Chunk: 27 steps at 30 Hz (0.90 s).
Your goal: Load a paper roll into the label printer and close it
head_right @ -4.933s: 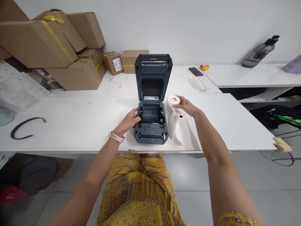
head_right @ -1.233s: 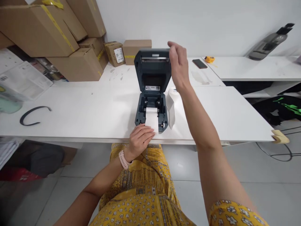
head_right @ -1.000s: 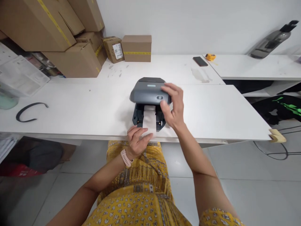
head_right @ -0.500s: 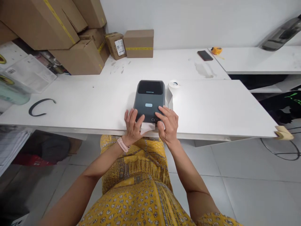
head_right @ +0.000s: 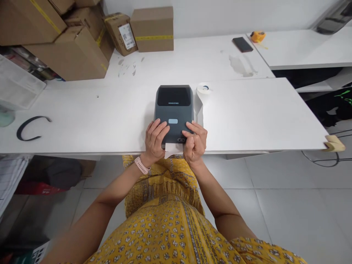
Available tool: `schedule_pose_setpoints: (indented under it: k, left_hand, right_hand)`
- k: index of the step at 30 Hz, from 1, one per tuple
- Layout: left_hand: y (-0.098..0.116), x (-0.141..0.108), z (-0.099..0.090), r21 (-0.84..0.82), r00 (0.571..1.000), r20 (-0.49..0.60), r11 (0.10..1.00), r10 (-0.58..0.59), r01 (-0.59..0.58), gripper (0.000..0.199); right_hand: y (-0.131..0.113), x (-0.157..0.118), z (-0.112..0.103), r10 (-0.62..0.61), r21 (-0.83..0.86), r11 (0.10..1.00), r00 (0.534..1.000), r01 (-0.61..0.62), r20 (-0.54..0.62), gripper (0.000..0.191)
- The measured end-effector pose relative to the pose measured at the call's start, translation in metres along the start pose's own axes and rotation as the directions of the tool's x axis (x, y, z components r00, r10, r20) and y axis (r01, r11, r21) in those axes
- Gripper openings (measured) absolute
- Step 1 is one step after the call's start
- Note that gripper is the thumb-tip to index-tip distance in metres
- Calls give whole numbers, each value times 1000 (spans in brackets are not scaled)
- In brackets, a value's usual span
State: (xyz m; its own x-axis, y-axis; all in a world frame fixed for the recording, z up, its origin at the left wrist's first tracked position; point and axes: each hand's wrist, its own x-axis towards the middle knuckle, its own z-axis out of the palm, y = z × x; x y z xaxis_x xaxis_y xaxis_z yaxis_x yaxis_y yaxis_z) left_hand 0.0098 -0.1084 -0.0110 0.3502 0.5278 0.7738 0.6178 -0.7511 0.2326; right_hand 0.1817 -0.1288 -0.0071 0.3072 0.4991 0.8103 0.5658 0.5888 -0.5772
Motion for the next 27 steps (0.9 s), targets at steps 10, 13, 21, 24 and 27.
schedule_pose_setpoints:
  k: [10, 13, 21, 24, 27]
  left_hand:
    - [5, 5, -2, 73, 998, -63, 997, 8, -3, 65]
    - [16, 7, -7, 72, 998, -68, 997, -10, 15, 62]
    - [57, -20, -27, 221, 991, -111, 971, -69, 92, 9]
    - [59, -21, -29, 164, 994, -71, 982, -79, 89, 20]
    - [57, -16, -31, 119, 997, -42, 990, -71, 75, 22]
  right_hand:
    - [-7, 5, 5, 44, -2, 999, 998, -44, -40, 34]
    - [-10, 4, 4, 93, 22, 996, 995, -92, -21, 33]
    - [-18, 11, -10, 127, -30, 992, 985, -125, 113, 31]
    - [-17, 14, -13, 113, -67, 992, 985, -105, 133, 30]
    - [-18, 14, -13, 104, -69, 993, 986, -96, 127, 29]
